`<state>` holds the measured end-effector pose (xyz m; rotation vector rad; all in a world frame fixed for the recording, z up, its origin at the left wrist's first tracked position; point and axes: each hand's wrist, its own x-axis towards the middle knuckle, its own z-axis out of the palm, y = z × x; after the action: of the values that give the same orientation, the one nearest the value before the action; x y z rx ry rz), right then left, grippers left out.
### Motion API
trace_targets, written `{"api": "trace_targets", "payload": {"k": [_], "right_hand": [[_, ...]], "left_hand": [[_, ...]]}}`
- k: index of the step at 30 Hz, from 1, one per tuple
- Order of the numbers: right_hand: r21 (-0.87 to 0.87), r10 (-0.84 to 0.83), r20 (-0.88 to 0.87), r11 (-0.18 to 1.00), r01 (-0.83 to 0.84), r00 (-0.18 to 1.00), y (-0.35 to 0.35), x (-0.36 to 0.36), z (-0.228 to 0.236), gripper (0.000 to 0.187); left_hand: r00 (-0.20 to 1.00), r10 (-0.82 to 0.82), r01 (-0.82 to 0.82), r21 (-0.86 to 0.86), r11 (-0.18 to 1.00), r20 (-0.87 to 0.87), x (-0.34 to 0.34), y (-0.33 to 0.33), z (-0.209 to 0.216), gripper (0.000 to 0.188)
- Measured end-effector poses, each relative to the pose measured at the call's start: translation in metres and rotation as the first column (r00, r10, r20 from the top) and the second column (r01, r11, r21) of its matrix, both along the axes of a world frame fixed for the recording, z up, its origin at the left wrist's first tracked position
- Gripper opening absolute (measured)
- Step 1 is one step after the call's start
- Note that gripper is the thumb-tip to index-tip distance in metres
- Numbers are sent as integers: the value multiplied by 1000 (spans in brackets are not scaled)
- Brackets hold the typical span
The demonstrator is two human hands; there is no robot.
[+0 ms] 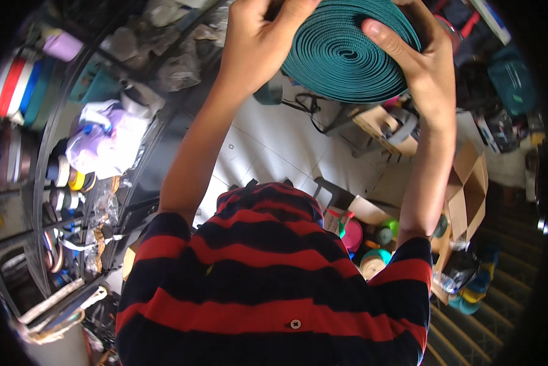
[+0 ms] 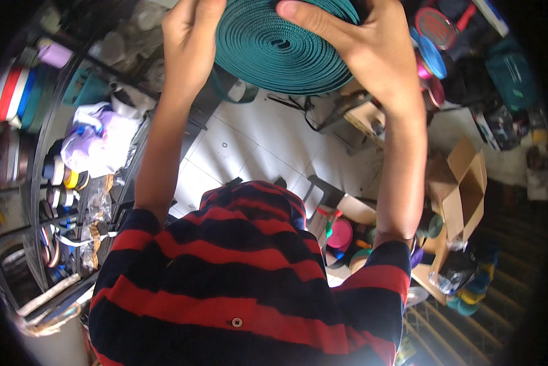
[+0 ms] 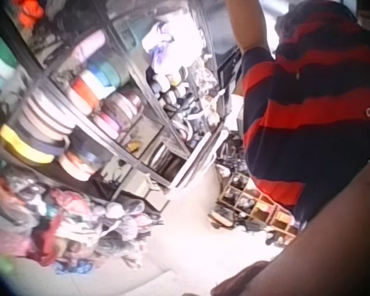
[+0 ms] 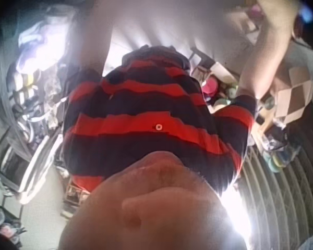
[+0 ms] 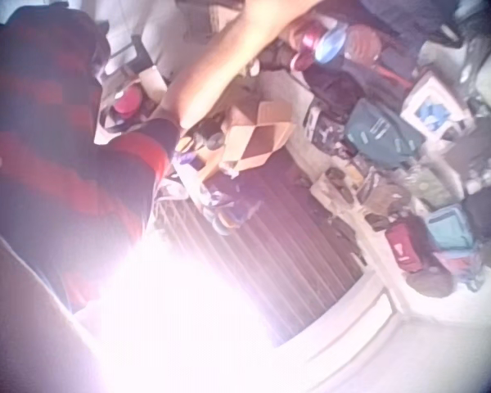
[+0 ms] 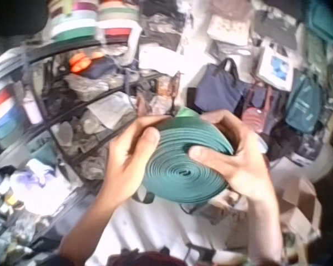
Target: The person organizes rolls of textile ribbons by picking them up from a table and a cardboard box and placing them onto metal shelves.
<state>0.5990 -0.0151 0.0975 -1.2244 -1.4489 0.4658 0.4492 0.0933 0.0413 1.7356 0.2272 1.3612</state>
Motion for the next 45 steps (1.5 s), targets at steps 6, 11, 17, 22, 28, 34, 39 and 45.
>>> {"api": "trace_targets", "payload": {"k": [6, 11, 17, 22, 28, 34, 39, 45], "right_hand": [[177, 102, -110, 981, -81, 989, 77, -101, -35, 41], [335, 225, -384, 938, -92, 896, 127, -205, -47, 42], [319, 563, -530, 825, -466, 634, 149, -295, -53, 38], [-3, 718, -116, 691, -723, 686, 172, -318, -6, 38], [268, 629, -548, 757, -596, 552, 181, -379, -19, 43], [325, 498, -862, 681, -656, 89, 152, -433, -32, 59], [242, 812, -577, 276, -930, 91, 190, -404, -29, 53], [173, 828, -534, 304, -937, 170, 200, -426, -41, 53]], "left_hand": [[957, 185, -190, -2, 982, -223, -138, 37, 21, 36], [886, 460, -463, 53, 885, 58, -222, 41, 6, 42], [667, 738, -741, -6, 671, 98, -305, 30, 16, 41], [623, 770, -728, 255, 636, -140, -364, 23, 38, 44], [519, 830, -834, -91, 544, 203, -354, 13, 33, 65], [67, 935, -962, -226, 154, 349, -331, 19, 17, 68], [92, 927, -933, -293, 207, 364, -369, 3, 33, 53], [60, 929, -927, -324, 187, 365, -364, 0, 31, 64]]}}
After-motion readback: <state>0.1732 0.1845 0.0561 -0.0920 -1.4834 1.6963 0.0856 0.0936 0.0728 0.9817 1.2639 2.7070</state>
